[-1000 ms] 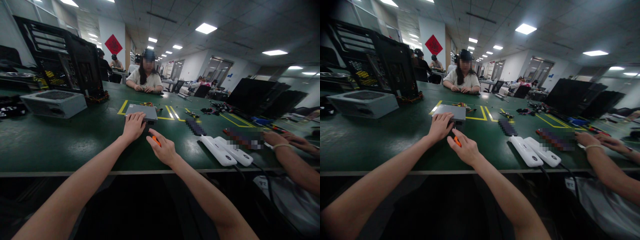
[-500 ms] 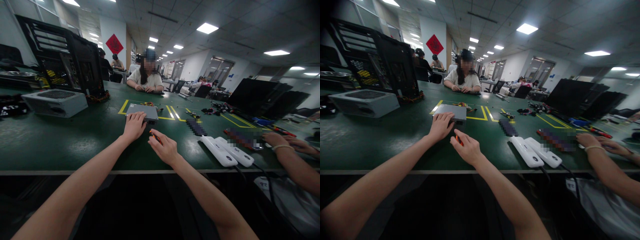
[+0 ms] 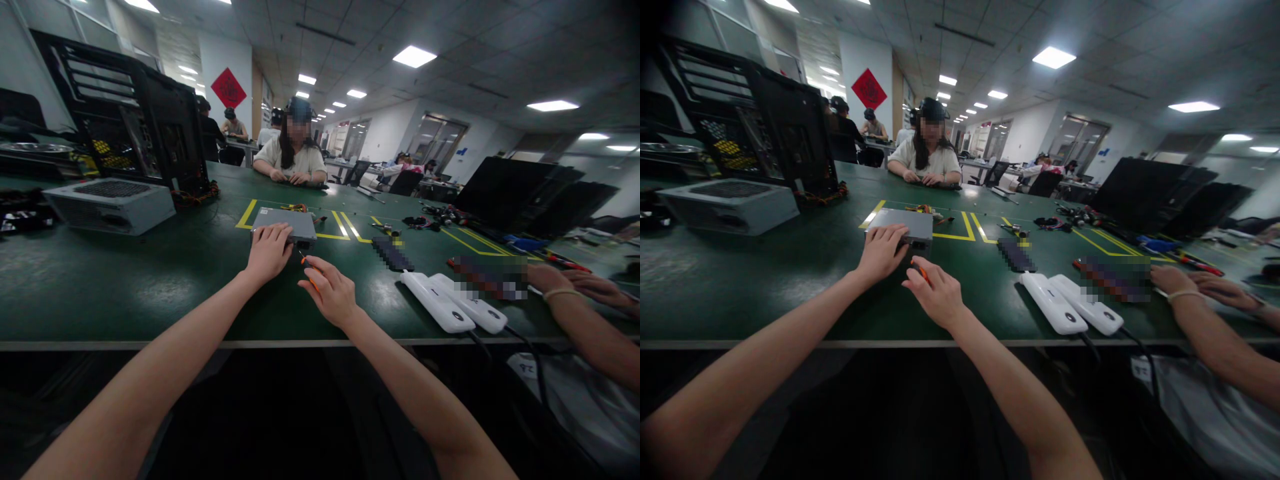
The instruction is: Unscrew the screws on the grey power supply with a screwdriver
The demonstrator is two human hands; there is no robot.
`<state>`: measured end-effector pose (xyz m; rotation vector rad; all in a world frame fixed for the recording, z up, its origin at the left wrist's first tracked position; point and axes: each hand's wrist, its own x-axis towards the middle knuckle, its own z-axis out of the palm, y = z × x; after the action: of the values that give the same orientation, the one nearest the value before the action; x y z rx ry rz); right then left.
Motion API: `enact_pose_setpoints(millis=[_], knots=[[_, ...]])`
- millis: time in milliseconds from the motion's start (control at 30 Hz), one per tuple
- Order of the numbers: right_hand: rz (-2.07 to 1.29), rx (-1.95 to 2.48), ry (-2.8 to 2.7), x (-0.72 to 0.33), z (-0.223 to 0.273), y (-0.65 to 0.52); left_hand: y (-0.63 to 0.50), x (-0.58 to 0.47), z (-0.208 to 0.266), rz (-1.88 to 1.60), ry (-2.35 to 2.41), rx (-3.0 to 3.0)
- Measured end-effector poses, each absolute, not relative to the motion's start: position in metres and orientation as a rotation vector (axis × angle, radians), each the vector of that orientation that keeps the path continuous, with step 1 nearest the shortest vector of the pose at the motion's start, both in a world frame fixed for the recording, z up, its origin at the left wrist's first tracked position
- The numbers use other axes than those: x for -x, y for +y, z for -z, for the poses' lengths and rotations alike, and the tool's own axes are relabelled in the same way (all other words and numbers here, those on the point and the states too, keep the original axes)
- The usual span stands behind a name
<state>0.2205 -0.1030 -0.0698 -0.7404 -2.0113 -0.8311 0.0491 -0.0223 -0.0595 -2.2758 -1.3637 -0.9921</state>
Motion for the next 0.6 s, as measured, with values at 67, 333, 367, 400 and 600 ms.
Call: enact_pose_setpoints(millis=[67, 333, 367, 400, 600], knots=[[0.830, 0.753, -2.033, -0.2199, 0.0693, -0.1044, -0.0222, -0.0491, 0.0596, 0.997, -1.361, 2.271], [0.850, 0.663, -2.200, -0.2147, 0.0690, -0.1075, -0.0210, -0.0487, 0.0593, 0.999, -1.370, 2.294], [0.856, 0.670, -2.187, -0.2152, 0.0694, -0.1068, -0.0209, -0.0488, 0.0593, 1.002, -1.375, 2.297], [0.856, 0.688, -2.160, -0.2158, 0.0700, -0.1060, -0.0209, -0.0489, 0.0593, 1.003, -1.378, 2.299], [0.811, 0.750, -2.072, -0.2165, 0.0724, -0.1047, -0.0207, -0.0495, 0.0602, 0.993, -1.372, 2.272]])
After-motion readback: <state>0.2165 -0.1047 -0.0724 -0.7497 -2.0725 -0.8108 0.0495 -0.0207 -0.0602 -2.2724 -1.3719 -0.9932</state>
